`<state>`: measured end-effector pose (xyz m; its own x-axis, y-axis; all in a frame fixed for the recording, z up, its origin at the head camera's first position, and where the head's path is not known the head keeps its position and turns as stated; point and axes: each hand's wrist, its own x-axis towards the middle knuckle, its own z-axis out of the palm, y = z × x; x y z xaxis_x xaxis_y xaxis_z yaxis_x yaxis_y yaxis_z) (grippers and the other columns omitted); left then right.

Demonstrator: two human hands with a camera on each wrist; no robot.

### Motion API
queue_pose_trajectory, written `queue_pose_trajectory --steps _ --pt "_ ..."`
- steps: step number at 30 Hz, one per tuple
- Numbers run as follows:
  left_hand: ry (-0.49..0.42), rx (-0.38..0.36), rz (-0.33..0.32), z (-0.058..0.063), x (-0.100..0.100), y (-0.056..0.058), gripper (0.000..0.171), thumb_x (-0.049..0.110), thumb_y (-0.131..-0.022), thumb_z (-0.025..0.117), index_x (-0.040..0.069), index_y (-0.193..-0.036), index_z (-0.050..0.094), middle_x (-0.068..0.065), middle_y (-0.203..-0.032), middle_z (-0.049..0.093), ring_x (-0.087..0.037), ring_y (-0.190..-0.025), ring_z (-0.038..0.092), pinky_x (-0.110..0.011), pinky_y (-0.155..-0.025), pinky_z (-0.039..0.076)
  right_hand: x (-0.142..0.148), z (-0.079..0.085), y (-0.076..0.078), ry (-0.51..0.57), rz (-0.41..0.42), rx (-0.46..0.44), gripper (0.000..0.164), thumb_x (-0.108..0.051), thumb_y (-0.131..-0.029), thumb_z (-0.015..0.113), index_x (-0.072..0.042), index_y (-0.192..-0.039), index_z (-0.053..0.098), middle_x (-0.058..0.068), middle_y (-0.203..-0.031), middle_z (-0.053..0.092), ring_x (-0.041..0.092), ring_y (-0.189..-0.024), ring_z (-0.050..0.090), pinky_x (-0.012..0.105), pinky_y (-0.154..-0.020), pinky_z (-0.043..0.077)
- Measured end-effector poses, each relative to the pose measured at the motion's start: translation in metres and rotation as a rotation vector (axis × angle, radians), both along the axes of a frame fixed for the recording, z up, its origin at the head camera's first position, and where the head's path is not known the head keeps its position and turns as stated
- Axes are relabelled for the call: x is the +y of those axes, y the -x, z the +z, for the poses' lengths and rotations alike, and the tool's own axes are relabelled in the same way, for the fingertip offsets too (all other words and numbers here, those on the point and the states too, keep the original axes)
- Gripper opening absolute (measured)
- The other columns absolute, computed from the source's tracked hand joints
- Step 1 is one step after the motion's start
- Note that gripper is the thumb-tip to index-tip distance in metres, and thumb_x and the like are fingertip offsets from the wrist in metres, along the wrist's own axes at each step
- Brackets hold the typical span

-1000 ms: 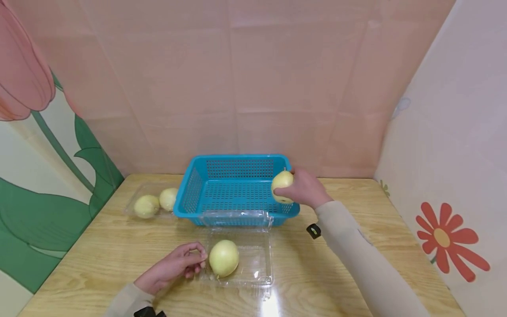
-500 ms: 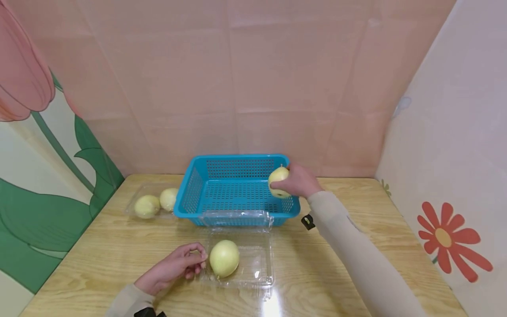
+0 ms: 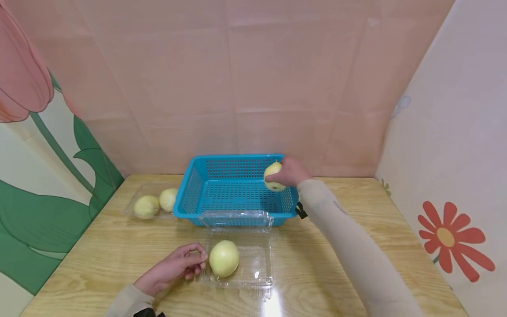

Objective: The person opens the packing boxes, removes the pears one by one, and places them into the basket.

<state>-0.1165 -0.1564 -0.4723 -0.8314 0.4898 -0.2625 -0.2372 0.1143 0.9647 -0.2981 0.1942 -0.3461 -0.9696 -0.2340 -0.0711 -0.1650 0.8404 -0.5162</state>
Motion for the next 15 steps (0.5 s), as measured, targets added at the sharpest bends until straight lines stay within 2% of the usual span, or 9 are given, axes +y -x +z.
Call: queue_pose_trajectory --steps 6,15 --pt "-0.001 -0.009 0.008 0.000 -0.001 0.001 0.017 0.018 -0.099 0.061 0.001 -0.101 0.057 -0.001 -0.082 0.064 -0.011 -0.066 0.053 -0.020 -0.051 0.040 -0.007 -0.003 0.009 -0.028 -0.016 -0.002 0.063 -0.041 -0.082 0.077 0.005 -0.119 0.056 0.020 -0.109 0.064 0.030 -0.090 0.058 0.039 -0.075 0.049" --pt "-0.009 -0.018 0.005 -0.002 -0.002 0.002 0.017 0.018 -0.099 0.060 0.002 -0.102 0.058 -0.001 -0.083 0.064 -0.010 -0.066 0.053 -0.019 -0.051 0.040 -0.021 -0.007 0.026 -0.077 -0.021 -0.015 0.051 -0.038 -0.078 0.080 0.001 -0.102 0.057 0.013 -0.092 0.060 0.025 -0.078 0.053 0.033 -0.064 0.045"
